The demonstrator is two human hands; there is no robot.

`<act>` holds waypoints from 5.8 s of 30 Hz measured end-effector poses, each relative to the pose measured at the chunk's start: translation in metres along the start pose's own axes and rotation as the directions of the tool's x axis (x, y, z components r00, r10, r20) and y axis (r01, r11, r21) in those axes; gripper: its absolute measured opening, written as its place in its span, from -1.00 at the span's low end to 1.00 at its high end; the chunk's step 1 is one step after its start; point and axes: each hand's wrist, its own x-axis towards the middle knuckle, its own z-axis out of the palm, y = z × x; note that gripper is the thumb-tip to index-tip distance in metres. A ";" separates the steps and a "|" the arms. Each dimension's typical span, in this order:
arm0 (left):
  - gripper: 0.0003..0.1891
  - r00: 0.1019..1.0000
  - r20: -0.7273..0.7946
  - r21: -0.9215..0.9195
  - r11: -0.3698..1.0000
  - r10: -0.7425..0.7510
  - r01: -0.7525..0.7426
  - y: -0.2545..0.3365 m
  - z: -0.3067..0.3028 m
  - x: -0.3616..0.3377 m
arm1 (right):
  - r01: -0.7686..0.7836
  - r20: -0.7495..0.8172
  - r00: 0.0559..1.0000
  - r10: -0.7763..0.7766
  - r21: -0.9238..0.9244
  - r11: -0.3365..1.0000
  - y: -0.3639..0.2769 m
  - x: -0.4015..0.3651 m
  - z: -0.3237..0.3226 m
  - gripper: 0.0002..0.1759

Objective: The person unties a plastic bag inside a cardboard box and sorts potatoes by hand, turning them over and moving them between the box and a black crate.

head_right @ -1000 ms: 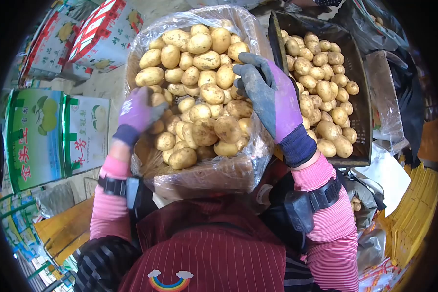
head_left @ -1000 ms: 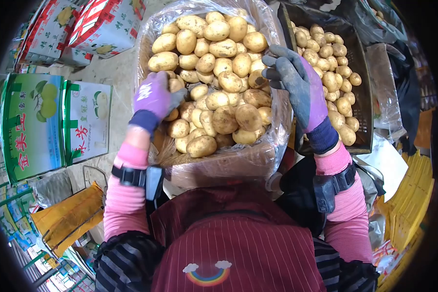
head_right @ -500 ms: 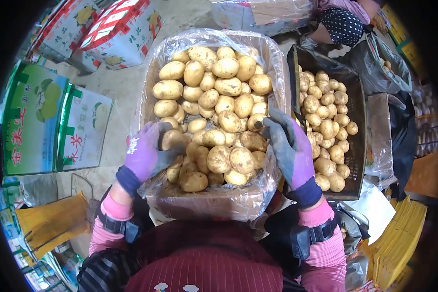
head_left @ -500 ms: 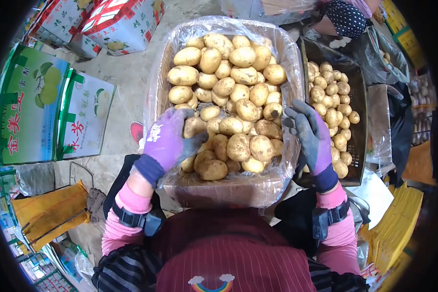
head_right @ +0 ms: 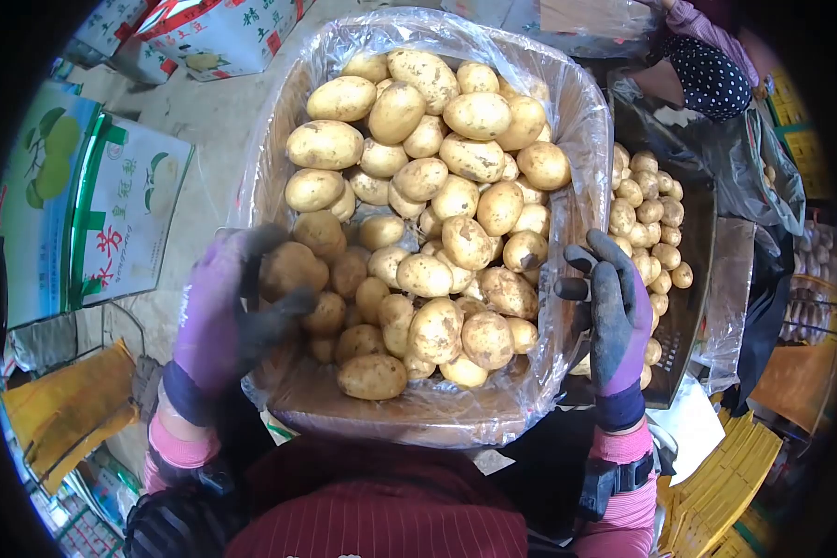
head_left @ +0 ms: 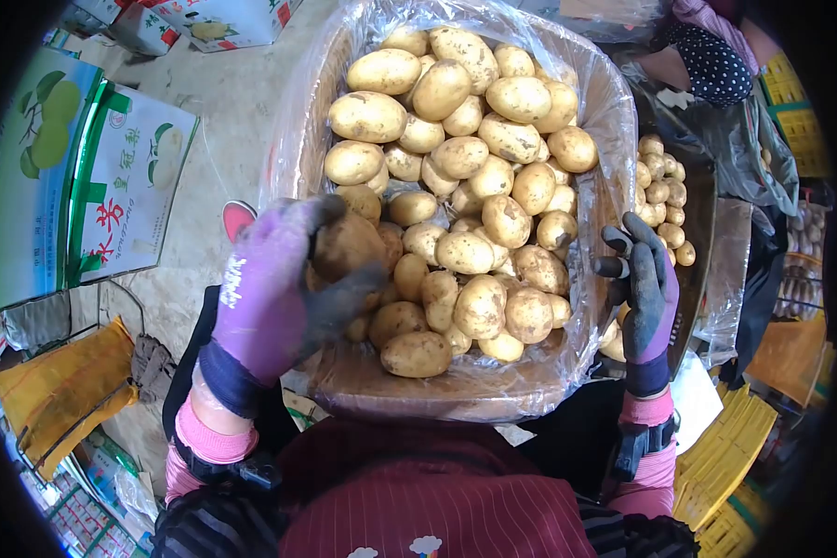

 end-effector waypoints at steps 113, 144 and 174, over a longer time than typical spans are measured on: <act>-0.25 0.946 0.153 0.478 0.817 0.286 -0.324 0.083 0.130 0.202 | 0.188 -0.146 0.978 -0.149 0.311 0.931 -0.026 0.000 -0.001 -0.66; -0.45 0.797 0.517 -0.853 0.108 0.312 0.511 0.062 0.096 0.085 | 0.107 0.133 0.982 -0.136 0.204 0.973 -0.001 -0.020 -0.017 -0.36; -0.47 0.958 0.269 -0.807 0.566 0.101 0.167 0.074 0.142 0.184 | -0.056 0.054 0.998 0.031 0.569 0.821 -0.018 -0.008 -0.056 -0.43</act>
